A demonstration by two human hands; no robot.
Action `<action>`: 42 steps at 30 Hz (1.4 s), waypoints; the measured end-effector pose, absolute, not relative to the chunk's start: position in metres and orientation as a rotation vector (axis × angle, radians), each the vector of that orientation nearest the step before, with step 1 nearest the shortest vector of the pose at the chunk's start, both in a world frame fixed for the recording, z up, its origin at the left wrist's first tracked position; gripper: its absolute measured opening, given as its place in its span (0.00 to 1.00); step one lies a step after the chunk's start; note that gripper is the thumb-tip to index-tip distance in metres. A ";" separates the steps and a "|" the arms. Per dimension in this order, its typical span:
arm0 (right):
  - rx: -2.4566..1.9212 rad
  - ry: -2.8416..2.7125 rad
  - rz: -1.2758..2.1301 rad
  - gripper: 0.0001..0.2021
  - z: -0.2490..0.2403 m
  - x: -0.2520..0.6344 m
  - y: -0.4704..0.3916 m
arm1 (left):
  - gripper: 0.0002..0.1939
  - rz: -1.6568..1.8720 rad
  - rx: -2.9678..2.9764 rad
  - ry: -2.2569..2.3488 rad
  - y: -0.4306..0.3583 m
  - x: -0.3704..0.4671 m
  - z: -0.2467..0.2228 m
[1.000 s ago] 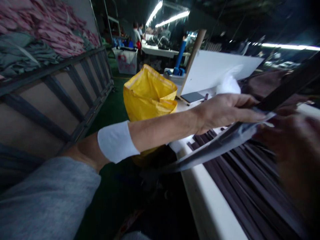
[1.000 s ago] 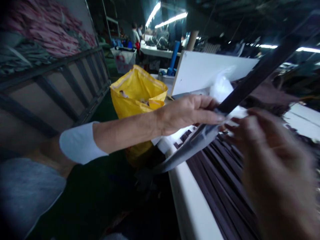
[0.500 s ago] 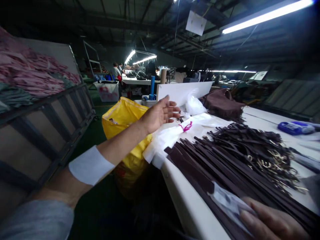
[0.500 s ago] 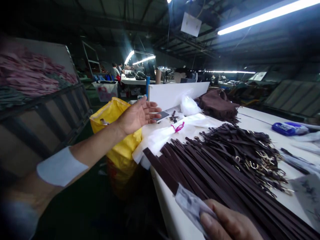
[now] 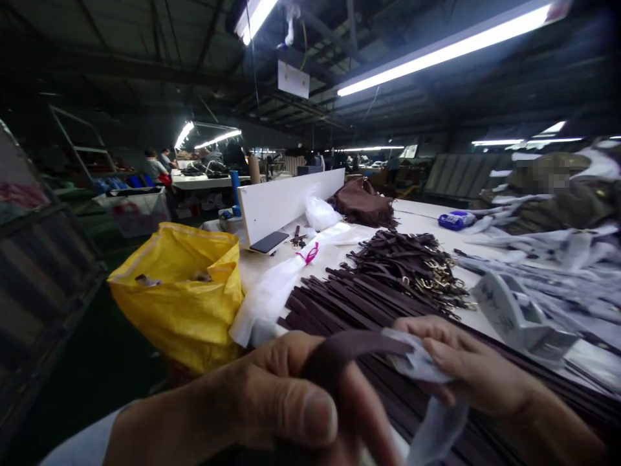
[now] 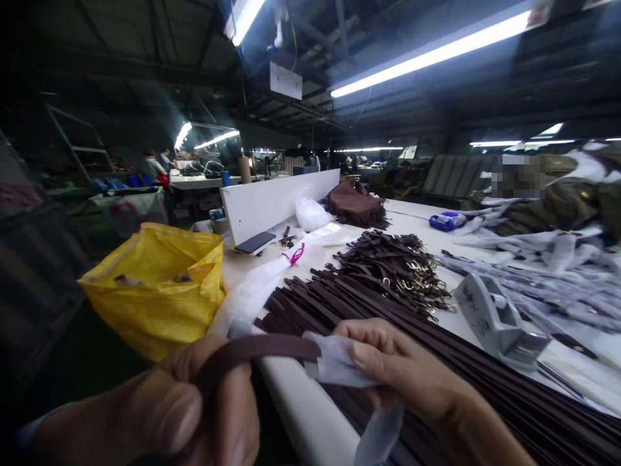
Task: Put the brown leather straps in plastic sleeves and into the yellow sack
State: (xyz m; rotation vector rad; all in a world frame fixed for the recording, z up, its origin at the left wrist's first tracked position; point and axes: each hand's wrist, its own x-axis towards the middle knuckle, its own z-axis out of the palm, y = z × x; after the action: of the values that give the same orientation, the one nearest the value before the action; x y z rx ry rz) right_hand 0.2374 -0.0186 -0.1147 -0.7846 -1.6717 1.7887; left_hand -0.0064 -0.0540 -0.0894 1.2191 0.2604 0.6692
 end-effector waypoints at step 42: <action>-0.095 -0.765 2.243 0.10 -0.236 0.189 -0.018 | 0.45 0.689 1.081 0.181 0.022 0.073 -0.132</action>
State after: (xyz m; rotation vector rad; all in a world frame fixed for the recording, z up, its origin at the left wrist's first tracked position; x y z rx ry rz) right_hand 0.1894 -0.0180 -0.2356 -0.0949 -0.7647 2.2429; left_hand 0.0727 0.0217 -0.1322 1.0812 0.1808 0.6891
